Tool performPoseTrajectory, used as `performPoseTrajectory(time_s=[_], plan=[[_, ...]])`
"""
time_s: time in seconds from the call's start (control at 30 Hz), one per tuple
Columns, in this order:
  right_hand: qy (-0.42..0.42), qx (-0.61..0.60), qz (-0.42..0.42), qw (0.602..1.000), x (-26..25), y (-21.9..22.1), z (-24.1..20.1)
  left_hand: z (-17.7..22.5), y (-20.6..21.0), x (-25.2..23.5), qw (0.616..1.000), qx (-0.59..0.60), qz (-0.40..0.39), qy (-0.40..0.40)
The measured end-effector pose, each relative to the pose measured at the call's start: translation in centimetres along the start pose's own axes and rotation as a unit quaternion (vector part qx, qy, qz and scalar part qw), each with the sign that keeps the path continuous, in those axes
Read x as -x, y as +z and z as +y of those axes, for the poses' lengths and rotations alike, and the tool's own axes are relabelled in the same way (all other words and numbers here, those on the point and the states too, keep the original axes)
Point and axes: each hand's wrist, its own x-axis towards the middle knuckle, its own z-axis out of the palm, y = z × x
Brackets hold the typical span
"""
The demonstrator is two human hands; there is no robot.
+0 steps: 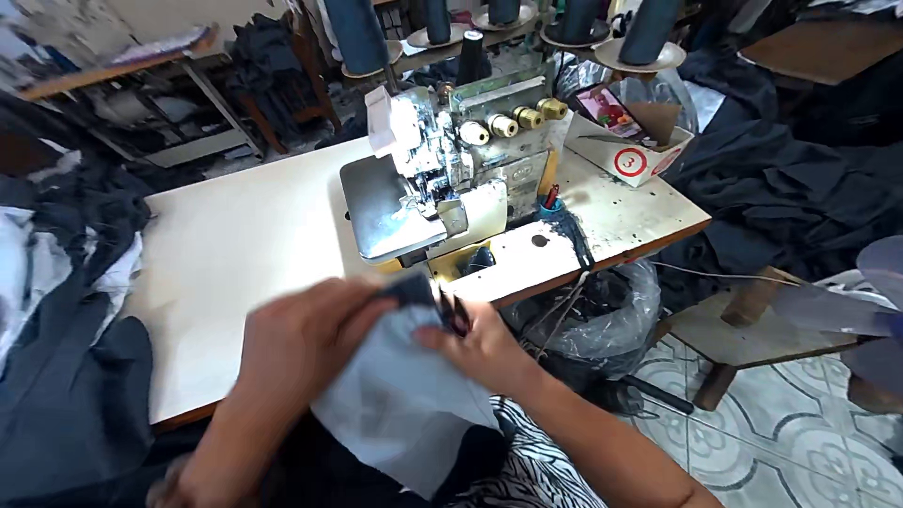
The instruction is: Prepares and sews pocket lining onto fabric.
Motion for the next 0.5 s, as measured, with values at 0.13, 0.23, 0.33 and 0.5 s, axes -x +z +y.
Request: performPoseTrajectory(time_s=[0.13,0.23,0.33,0.5], plan=[[0.137,-0.139,0.135,0.971,-4.8,-1.2,4.7,-3.5,5.0,-6.6,0.994,0.069,-0.055,-0.056],[0.163,-0.176,0.165,0.957,-5.3,-2.5,6.2,-4.7,8.6,-7.5,0.976,0.198,-0.042,-0.082],[0.162,-0.2,0.159,0.953,-5.1,-3.1,6.3,-3.7,8.4,-7.9,0.97,0.191,-0.05,-0.139],[0.15,-0.219,0.169,0.949,-5.4,-2.9,5.5,-2.6,7.2,-9.0,0.954,0.199,-0.061,-0.217]])
